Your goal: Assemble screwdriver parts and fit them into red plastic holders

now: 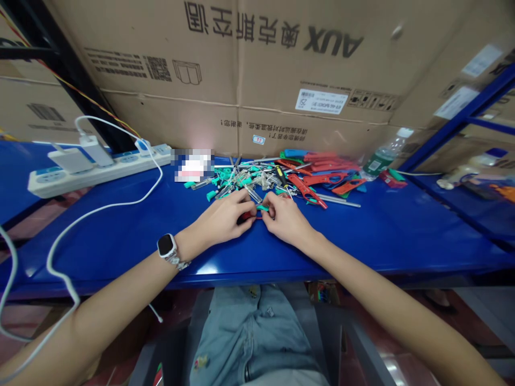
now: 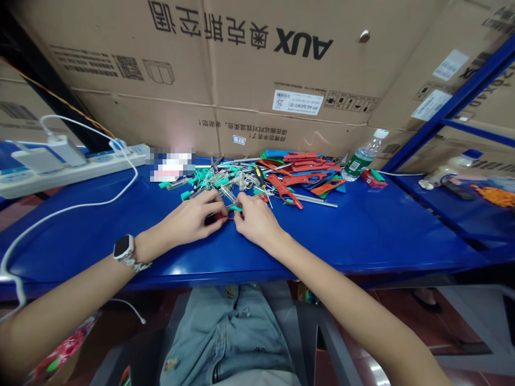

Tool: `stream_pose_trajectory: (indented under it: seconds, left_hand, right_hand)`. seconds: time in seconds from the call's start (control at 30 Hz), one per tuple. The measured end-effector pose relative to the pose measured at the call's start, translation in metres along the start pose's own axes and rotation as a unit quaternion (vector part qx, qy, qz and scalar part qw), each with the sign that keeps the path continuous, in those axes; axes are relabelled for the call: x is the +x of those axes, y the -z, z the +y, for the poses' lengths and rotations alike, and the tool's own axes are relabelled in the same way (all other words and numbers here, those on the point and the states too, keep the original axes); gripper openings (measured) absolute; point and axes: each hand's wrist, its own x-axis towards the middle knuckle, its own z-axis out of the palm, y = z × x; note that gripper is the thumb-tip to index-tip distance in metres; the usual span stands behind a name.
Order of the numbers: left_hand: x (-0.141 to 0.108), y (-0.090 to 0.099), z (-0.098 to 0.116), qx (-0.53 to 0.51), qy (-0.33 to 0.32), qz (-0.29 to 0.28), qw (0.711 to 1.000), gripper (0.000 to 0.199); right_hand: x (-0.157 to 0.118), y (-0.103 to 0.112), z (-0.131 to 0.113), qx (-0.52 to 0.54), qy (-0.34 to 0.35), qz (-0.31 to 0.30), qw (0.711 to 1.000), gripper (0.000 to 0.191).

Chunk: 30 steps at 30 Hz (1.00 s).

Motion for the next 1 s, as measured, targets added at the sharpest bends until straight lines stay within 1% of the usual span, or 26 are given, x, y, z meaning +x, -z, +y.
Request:
stream_pose_trajectory:
  seconds: [0.07, 0.13, 0.23, 0.33, 0.43, 0.57, 0.67, 0.73, 0.87, 1.0]
  left_hand:
    - [0.000, 0.001, -0.002, 0.005, -0.020, -0.019, 1.000, 0.015]
    - [0.000, 0.001, -0.005, 0.021, -0.041, -0.025, 0.999, 0.018]
    - [0.000, -0.001, -0.009, 0.028, -0.065, -0.020, 0.997, 0.022]
    - [0.000, -0.001, -0.013, 0.021, -0.065, -0.013, 0.998, 0.022]
    - [0.001, 0.001, -0.016, 0.025, -0.062, -0.016, 0.998, 0.022]
    - [0.001, 0.003, -0.016, 0.033, -0.067, -0.024, 0.997, 0.022]
    - [0.001, 0.004, -0.016, 0.036, -0.062, -0.029, 0.997, 0.023]
    - [0.001, 0.005, -0.016, 0.029, -0.057, -0.033, 0.997, 0.025]
    - [0.000, 0.007, -0.016, 0.028, -0.057, -0.036, 0.997, 0.026]
    - [-0.001, 0.005, -0.017, 0.030, -0.058, -0.031, 0.997, 0.022]
  right_hand:
    - [0.001, 0.002, 0.001, 0.001, 0.007, -0.008, 1.000, 0.010]
    - [0.003, 0.004, 0.002, 0.001, 0.011, -0.020, 1.000, 0.011]
    - [0.007, 0.009, 0.002, -0.001, 0.004, -0.049, 0.999, 0.012]
    - [0.012, 0.016, 0.000, -0.023, 0.004, -0.075, 0.997, 0.014]
    - [0.017, 0.023, -0.004, -0.079, 0.039, -0.100, 0.991, 0.021]
    - [0.025, 0.029, -0.007, -0.127, 0.103, -0.138, 0.977, 0.014]
    - [0.031, 0.032, -0.006, -0.117, 0.144, -0.146, 0.972, 0.015]
    - [0.033, 0.033, -0.004, -0.096, 0.155, -0.147, 0.972, 0.015]
    - [0.036, 0.033, 0.001, -0.052, 0.141, -0.155, 0.976, 0.011]
    - [0.037, 0.030, 0.006, -0.032, 0.131, -0.145, 0.980, 0.012]
